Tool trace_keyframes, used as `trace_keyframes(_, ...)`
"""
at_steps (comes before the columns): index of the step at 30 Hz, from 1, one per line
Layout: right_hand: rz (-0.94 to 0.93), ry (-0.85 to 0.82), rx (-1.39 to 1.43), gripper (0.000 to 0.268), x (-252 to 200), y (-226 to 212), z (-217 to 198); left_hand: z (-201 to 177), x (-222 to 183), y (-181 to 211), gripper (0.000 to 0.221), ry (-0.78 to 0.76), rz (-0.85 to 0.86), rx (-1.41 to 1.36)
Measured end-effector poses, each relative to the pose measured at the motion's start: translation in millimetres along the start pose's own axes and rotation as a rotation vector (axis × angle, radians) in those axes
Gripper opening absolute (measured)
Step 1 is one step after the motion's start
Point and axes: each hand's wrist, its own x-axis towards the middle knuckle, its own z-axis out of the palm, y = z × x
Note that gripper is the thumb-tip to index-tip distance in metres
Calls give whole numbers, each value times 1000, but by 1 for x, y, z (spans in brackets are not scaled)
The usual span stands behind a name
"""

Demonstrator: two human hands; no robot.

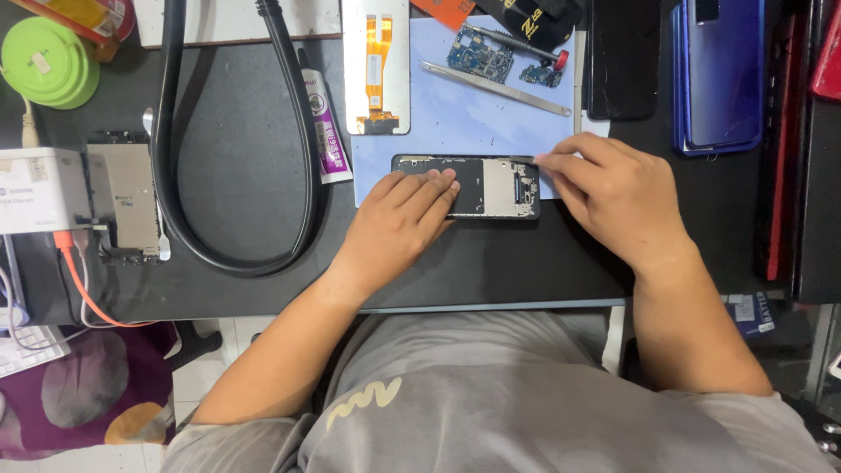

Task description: The person scrapes residue from the interior frame of a disassembled smartphone using a metal tool, then applies adhesive along the frame's edges from a tube. The person handles the phone frame, a display assembly, and adhesive.

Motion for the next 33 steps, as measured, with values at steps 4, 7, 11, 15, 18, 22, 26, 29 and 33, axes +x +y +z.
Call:
trace_keyframes(4,-61,-11,-9,8,14,-11,8,0,0,0,44,-8,14,25)
trace_keyframes(7,-83,-11,14,5,24,-22,15,0,-1,1,44,-7,20,49)
trace_keyframes(11,-134,-3,36,7,37,-32,23,1,-2,0,45,7,20,54)
trace_keyframes(15,-60,-61,32,6,39,-31,17,1,-3,0,43,24,17,40)
trace_keyframes(18,30,-110,77,7,38,-25,5,2,-3,0,41,10,5,26)
trace_keyframes(22,7,-71,126,9,38,-32,20,4,-3,0,37,23,18,61)
trace_keyframes(26,28,-106,91,8,38,-26,13,4,-2,0,37,26,20,68)
trace_keyframes(29,21,-114,127,8,42,-29,13,4,-3,0,35,19,9,81)
trace_keyframes(33,-24,-96,115,8,46,-35,19,6,-4,0,35,37,14,83)
